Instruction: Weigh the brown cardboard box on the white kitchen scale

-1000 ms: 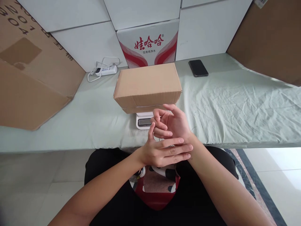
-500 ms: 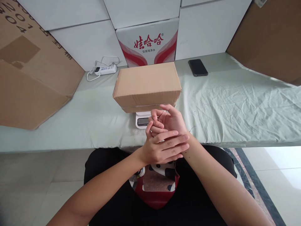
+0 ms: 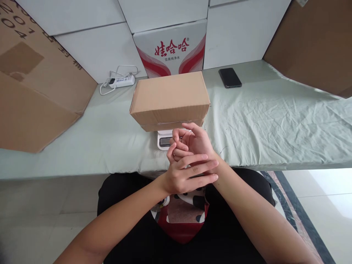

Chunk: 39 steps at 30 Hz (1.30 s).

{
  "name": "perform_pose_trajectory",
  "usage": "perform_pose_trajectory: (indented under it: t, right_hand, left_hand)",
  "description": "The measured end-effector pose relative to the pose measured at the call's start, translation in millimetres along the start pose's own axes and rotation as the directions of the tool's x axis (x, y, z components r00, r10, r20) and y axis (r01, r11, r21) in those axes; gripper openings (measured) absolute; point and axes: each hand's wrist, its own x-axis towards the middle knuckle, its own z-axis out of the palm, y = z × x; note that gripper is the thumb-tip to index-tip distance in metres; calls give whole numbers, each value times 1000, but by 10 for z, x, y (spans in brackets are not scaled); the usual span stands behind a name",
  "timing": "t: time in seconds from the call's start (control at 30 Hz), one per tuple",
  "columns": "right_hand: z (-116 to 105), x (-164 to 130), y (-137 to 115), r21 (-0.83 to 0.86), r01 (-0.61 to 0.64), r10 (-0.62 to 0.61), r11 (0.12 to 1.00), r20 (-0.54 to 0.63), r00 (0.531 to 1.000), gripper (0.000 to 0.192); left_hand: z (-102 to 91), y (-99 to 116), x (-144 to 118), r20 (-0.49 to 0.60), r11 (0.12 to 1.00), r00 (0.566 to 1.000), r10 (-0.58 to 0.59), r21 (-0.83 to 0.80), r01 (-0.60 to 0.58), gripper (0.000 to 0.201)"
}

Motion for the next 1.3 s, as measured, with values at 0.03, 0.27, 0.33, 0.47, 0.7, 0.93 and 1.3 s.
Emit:
perform_pose_trajectory:
  t: [0.03, 0.27, 0.33, 0.47, 0.7, 0.93, 1.3]
  right_hand:
    - [-13, 1, 5, 2, 0, 0, 1000, 18, 1000, 43]
    - [36, -7, 1, 14, -9, 9, 1000, 2, 1000, 44]
    - [47, -6, 0, 14, -5, 5, 1000, -9, 1000, 44]
    - [42, -4, 1, 0, -4, 4, 1000, -24, 1000, 44]
    - [81, -4, -15, -15, 14, -15, 1000, -93, 996, 43]
    - [61, 0, -31, -62, 11, -18, 998, -107, 994, 43]
    - [21, 12, -27, -63, 10, -16, 998, -99, 995, 43]
  left_hand:
    - [4, 3, -17, 10, 1000, 1000, 4, -1, -4, 27]
    - [-1, 7, -60, 114, 999, 993, 23, -49, -17, 24]
    - [-10, 8, -48, 71, 999, 997, 16, -48, -13, 25]
    - [3, 33, -91, 157, 998, 988, 4, -63, 6, 25]
    - [5, 58, -108, 212, 996, 976, -41, -66, 56, 26]
    - [-7, 44, -55, 137, 998, 989, -51, -30, 56, 28]
    - [55, 53, -139, 206, 995, 977, -60, -69, 75, 23]
